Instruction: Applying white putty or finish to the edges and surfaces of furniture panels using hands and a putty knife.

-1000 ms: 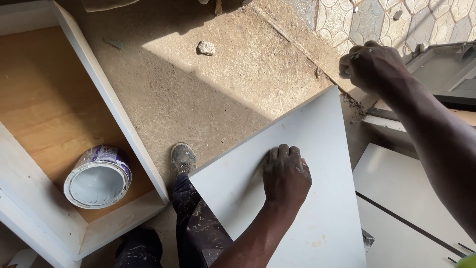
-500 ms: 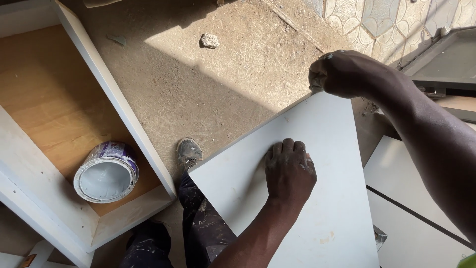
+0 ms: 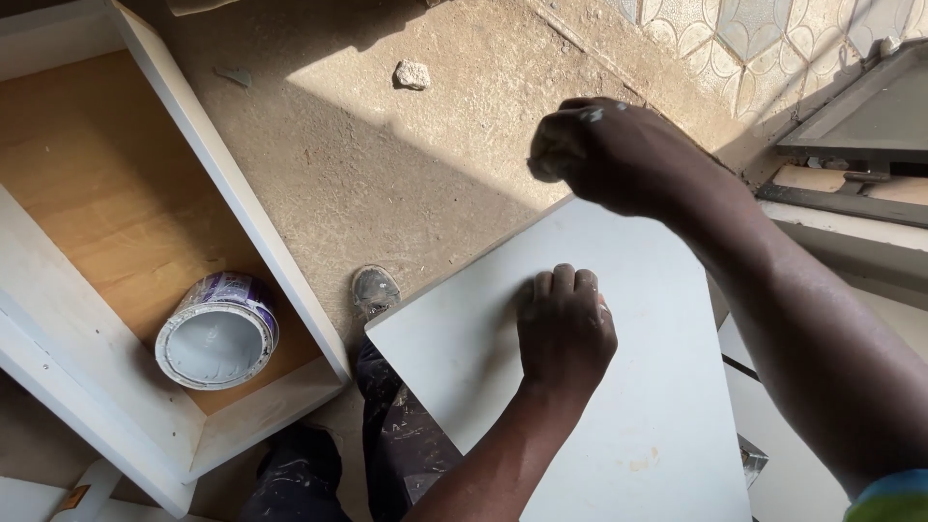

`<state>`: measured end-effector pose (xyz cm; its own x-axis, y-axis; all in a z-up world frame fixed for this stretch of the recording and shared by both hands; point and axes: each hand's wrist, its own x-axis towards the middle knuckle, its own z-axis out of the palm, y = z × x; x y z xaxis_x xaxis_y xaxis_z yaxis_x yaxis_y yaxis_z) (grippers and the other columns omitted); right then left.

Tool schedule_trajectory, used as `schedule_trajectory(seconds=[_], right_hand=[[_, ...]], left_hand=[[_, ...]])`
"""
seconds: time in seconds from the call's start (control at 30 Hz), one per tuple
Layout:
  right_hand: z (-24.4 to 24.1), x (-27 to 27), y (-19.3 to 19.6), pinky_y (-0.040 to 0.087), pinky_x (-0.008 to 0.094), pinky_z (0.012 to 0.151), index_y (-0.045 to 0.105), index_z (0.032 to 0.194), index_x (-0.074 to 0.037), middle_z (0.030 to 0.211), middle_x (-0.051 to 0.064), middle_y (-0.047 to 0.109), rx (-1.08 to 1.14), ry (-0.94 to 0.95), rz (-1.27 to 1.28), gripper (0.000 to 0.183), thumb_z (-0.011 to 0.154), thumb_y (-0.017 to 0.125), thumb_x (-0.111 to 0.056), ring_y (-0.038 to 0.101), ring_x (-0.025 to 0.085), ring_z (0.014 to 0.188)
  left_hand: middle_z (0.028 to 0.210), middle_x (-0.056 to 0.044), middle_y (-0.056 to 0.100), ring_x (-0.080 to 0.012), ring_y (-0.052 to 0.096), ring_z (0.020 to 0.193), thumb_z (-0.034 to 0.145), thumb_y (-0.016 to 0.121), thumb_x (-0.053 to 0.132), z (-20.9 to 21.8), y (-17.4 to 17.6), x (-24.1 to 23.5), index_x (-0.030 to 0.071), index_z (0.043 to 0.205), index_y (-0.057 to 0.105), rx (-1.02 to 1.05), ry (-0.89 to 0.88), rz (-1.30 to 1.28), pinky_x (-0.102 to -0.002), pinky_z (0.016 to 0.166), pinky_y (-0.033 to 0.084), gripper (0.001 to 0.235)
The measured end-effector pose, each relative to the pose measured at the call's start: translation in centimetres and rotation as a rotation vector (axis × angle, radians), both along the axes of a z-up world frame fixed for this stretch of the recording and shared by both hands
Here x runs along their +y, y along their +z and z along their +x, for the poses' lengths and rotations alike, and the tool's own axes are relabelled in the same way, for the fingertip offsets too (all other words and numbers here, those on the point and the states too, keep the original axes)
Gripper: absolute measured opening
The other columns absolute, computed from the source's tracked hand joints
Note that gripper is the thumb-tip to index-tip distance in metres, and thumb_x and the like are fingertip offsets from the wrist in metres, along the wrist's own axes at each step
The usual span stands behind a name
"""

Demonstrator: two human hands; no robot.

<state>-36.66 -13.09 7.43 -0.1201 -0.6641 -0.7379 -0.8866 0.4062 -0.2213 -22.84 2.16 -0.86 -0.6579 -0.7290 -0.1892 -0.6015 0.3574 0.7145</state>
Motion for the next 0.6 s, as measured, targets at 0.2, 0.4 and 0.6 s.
schedule_trajectory(seconds=[0.2,0.4,0.6], right_hand=[[-6.4,1.8,-2.5,0.054,0.053,0.082,0.078,0.111,0.000,0.089,0.024,0.074,0.262,-0.150,0.222,0.023,0.092,0.069,-0.009,0.074,0.045,0.085],[-1.6,0.3,-3.4,0.053,0.050,0.081,0.079,0.113,-0.003,0.091,0.025,0.076,0.121,-0.119,0.332,0.028,0.090,0.065,-0.012,0.074,0.045,0.087],[6.0,-1.9,-2.4,0.050,0.038,0.067,0.078,0.094,-0.001,0.064,0.015,0.067,-0.063,-0.006,0.365,0.022,0.085,0.059,-0.007,0.063,0.027,0.055]], left_hand=[[0.079,-0.004,0.058,-0.0244,0.068,0.084,0.088,0.058,0.021,0.2,0.0,0.1,0.010,0.090,0.069,-0.037,-0.056,0.103,-0.045,0.083,0.056,0.015],[0.076,-0.004,0.054,-0.0257,0.066,0.078,0.088,0.052,0.015,0.9,0.4,-0.4,0.011,0.083,0.063,0.048,-0.026,0.136,-0.043,0.079,0.056,0.012],[0.077,-0.003,0.051,-0.0218,0.062,0.075,0.084,0.057,0.011,1.4,-0.5,0.1,0.012,0.081,0.059,0.138,0.004,0.010,-0.035,0.068,0.053,0.004]])
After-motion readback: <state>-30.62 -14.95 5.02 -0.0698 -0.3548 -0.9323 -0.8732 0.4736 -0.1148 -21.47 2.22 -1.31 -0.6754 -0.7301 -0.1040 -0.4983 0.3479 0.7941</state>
